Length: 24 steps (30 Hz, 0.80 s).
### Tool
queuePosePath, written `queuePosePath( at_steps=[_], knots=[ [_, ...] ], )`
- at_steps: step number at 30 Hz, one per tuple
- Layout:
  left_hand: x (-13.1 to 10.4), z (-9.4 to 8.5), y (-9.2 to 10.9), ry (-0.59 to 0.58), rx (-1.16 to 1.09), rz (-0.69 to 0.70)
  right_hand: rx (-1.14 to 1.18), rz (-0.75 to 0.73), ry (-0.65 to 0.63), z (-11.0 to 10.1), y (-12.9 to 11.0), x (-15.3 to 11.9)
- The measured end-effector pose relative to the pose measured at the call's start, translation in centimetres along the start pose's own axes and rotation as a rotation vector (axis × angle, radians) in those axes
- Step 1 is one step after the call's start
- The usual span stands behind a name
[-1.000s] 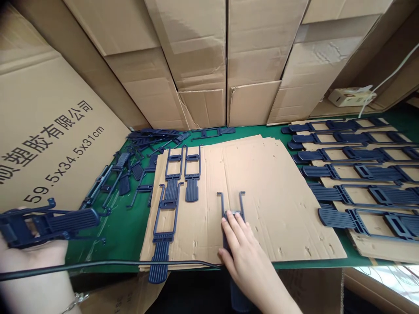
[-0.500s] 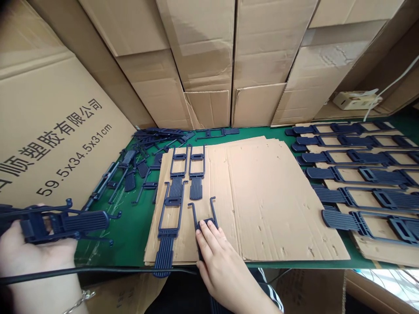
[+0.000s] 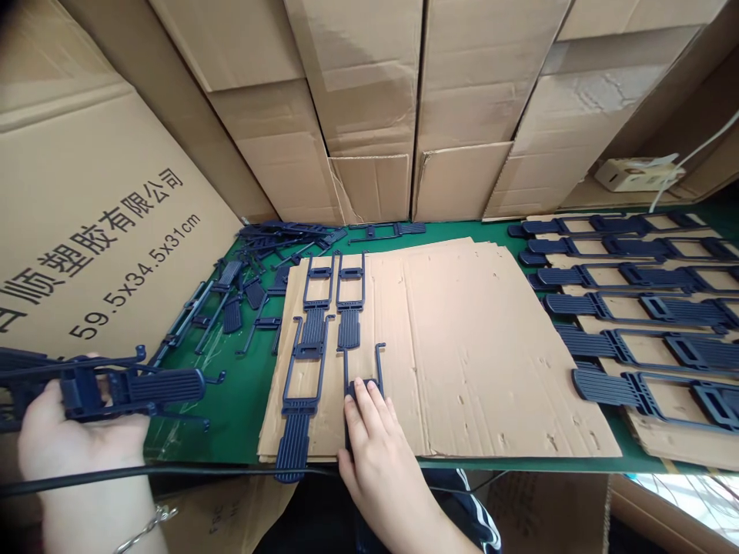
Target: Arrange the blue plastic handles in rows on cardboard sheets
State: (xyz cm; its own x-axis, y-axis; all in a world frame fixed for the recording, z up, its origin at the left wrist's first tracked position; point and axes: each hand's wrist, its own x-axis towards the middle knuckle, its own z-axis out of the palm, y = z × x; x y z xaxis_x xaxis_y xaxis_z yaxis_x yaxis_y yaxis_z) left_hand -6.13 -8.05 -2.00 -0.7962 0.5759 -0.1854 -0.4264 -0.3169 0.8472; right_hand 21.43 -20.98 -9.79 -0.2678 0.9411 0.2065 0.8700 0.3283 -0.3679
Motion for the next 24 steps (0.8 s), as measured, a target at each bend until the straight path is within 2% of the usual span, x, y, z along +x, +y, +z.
queuePosePath(
  at_steps=[6, 14, 20, 24],
  knots=[
    [0.1, -0.5, -0.5, -0.030, 0.011, -0.004, 0.007, 0.069, 0.078, 0.5, -0.8, -0.1],
    [0.1, -0.4, -1.1, -0.027, 0.011, -0.013, 0.030, 0.096, 0.132, -0.7, -0.6, 0.4],
    [-0.4, 0.4, -1.1, 0.027, 0.009, -0.056, 0.050, 0.092, 0.182, -1.6, 0.0, 1.9],
    [-0.5, 0.5, -1.3, 0.002, 0.024, -0.039, 0.048, 0.062, 0.189, -1.6, -0.3, 3.4]
  ],
)
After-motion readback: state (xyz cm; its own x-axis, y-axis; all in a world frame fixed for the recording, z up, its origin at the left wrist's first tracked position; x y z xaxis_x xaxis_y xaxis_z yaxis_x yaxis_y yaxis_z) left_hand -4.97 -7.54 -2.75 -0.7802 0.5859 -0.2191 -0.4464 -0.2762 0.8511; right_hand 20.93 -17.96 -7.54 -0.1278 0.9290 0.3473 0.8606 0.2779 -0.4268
